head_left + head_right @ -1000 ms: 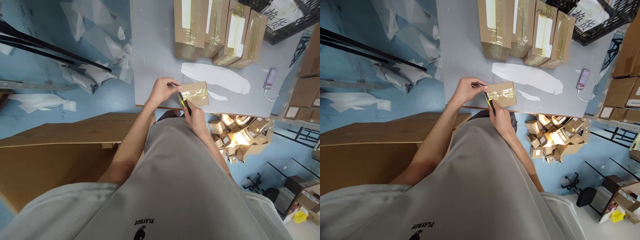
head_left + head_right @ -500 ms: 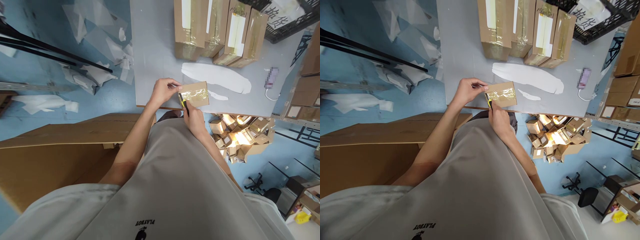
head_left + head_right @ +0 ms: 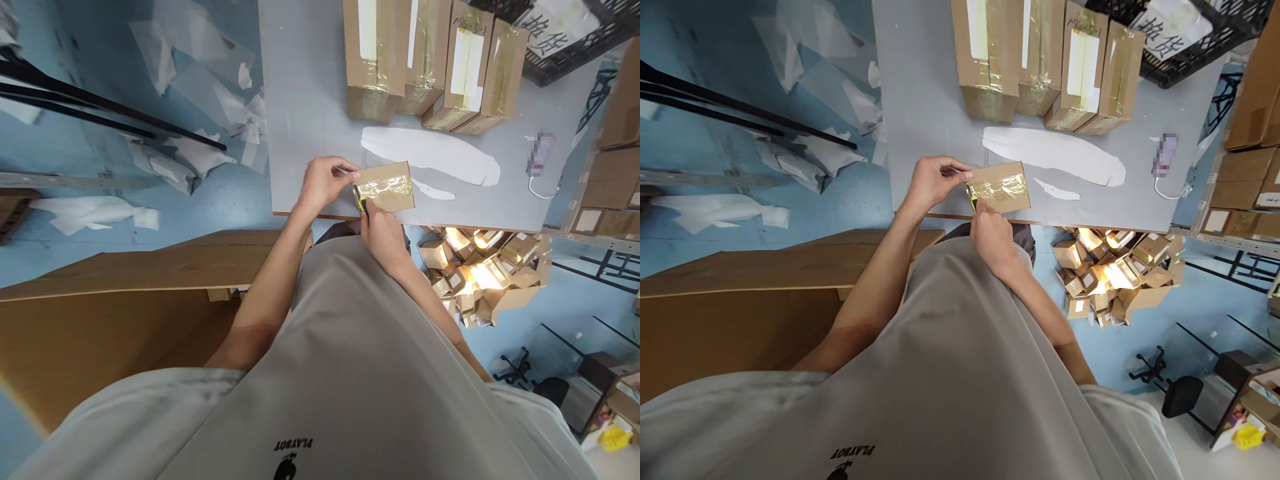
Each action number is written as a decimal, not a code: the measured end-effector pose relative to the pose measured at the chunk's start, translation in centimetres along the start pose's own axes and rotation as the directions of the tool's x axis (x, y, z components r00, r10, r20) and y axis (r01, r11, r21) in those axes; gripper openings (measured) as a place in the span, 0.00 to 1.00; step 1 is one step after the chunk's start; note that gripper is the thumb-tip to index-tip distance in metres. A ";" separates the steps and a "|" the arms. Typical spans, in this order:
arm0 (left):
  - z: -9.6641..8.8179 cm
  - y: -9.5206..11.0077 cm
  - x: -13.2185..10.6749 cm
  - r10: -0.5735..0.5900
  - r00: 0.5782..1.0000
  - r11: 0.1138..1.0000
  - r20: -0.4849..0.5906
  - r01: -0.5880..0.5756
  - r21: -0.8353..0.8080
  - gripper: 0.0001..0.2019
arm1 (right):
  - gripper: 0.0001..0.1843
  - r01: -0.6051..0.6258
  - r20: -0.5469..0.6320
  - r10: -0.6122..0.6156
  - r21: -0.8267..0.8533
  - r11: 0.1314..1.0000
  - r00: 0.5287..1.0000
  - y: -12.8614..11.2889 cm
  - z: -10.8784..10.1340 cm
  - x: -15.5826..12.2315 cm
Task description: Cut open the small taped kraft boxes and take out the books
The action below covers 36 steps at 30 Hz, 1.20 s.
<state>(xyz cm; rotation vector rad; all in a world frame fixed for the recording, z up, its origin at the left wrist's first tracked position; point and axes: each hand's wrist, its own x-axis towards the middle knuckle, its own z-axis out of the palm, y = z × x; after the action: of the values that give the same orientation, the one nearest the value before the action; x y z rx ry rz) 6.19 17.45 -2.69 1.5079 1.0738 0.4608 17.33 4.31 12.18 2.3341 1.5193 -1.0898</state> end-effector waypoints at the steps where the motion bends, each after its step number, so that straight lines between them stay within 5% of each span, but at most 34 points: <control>1: 0.0 0.1 -0.1 -0.004 1.000 1.000 -0.006 0.004 0.004 0.09 | 0.28 -0.007 0.005 0.007 -0.005 1.000 1.000 -0.1 -0.1 0.0; 21: 0.7 0.6 -1.6 -0.021 0.997 0.997 -0.072 0.026 0.070 0.08 | 0.30 0.010 0.181 0.003 -0.067 0.998 0.983 1.4 2.1 -4.4; 24: 0.9 0.6 -1.8 -0.009 0.997 0.997 -0.080 0.015 0.076 0.11 | 0.30 0.013 0.060 -0.015 0.025 1.000 0.998 3.5 2.5 -5.1; 26: 1.2 0.4 -2.1 -0.001 0.996 0.998 -0.091 0.007 0.066 0.14 | 0.28 0.031 -0.143 -0.010 0.145 0.989 0.990 6.3 2.9 -4.6; 30: 1.9 0.0 -3.0 0.035 0.995 0.998 -0.089 -0.029 0.061 0.24 | 0.28 0.092 -0.544 0.136 0.371 0.924 0.828 12.6 4.0 -0.9; 36: 3.9 1.8 -2.5 0.292 0.956 0.895 -0.001 -0.273 0.353 0.27 | 0.29 0.085 -0.496 0.178 0.461 0.883 0.850 16.1 5.5 2.9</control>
<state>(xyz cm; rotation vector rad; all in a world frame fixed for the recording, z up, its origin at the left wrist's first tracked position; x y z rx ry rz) 8.66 13.39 -1.36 1.9942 1.0177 0.5337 28.86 -3.89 2.30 3.2089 1.4471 -0.9228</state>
